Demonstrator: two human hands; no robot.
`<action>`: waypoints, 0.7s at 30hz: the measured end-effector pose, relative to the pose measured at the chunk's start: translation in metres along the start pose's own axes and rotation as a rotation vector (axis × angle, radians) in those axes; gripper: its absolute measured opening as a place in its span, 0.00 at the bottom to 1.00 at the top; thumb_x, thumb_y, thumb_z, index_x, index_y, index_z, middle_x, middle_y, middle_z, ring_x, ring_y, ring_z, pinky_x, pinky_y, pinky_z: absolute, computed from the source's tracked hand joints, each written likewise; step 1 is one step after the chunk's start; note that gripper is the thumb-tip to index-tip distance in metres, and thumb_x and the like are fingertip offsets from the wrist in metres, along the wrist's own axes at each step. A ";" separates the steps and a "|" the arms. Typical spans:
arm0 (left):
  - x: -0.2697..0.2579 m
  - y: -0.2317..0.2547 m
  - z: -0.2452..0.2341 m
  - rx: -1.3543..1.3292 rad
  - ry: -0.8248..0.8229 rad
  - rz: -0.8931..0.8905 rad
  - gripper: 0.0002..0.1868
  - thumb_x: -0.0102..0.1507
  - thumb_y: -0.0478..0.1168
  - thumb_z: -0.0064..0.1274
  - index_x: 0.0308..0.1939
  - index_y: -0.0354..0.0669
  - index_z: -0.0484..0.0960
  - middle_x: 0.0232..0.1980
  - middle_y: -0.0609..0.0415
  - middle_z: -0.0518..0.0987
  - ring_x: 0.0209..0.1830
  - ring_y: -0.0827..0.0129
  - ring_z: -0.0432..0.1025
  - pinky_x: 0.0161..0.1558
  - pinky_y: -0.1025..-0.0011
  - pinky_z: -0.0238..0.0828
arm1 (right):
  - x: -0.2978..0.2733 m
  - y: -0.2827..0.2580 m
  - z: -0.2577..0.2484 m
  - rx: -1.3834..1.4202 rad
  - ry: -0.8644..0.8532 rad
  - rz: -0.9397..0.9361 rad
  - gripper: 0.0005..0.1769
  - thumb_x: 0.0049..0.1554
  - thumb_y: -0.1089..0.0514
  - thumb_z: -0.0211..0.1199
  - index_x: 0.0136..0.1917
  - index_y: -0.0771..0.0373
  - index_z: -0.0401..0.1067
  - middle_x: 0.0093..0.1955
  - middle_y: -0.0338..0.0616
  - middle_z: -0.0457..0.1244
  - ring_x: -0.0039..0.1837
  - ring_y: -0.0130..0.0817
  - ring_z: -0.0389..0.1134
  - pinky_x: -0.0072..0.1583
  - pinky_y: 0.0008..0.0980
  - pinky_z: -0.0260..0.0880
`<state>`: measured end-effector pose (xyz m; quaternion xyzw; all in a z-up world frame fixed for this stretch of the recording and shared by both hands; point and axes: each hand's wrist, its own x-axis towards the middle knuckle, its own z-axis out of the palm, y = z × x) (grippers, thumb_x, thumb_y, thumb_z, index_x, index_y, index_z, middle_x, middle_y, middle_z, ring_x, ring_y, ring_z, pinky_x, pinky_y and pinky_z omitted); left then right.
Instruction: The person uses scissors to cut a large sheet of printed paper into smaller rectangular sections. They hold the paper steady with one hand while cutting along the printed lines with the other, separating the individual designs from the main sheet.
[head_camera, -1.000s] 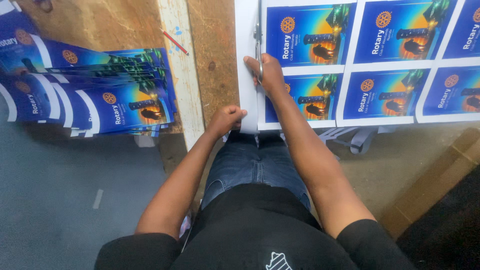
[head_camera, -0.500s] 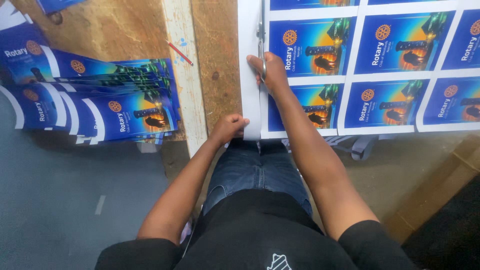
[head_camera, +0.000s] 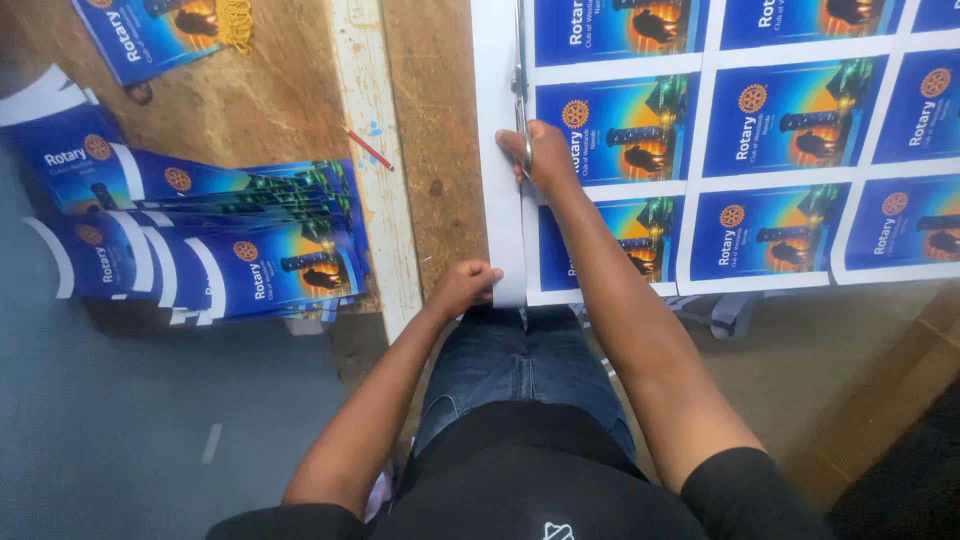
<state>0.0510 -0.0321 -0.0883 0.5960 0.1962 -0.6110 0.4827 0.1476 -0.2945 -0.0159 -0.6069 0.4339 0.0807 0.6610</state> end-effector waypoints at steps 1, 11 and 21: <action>-0.004 0.005 0.001 -0.008 0.004 -0.008 0.11 0.64 0.46 0.66 0.41 0.44 0.84 0.38 0.46 0.84 0.33 0.68 0.82 0.38 0.70 0.86 | 0.007 -0.001 0.001 0.044 0.006 -0.014 0.19 0.53 0.51 0.72 0.33 0.63 0.67 0.22 0.50 0.59 0.23 0.35 0.66 0.26 0.29 0.69; 0.002 -0.003 -0.002 -0.013 -0.017 0.003 0.12 0.64 0.45 0.66 0.43 0.42 0.84 0.40 0.40 0.84 0.37 0.63 0.82 0.38 0.65 0.85 | 0.023 -0.023 -0.001 0.011 0.010 -0.034 0.19 0.53 0.49 0.71 0.32 0.63 0.68 0.21 0.48 0.59 0.22 0.35 0.66 0.25 0.30 0.69; 0.005 0.100 -0.010 0.220 -0.105 0.140 0.26 0.65 0.55 0.64 0.62 0.48 0.79 0.49 0.42 0.84 0.44 0.57 0.82 0.40 0.60 0.85 | 0.026 -0.018 0.003 0.111 0.030 -0.030 0.18 0.52 0.51 0.72 0.34 0.65 0.69 0.22 0.53 0.59 0.25 0.40 0.68 0.26 0.32 0.70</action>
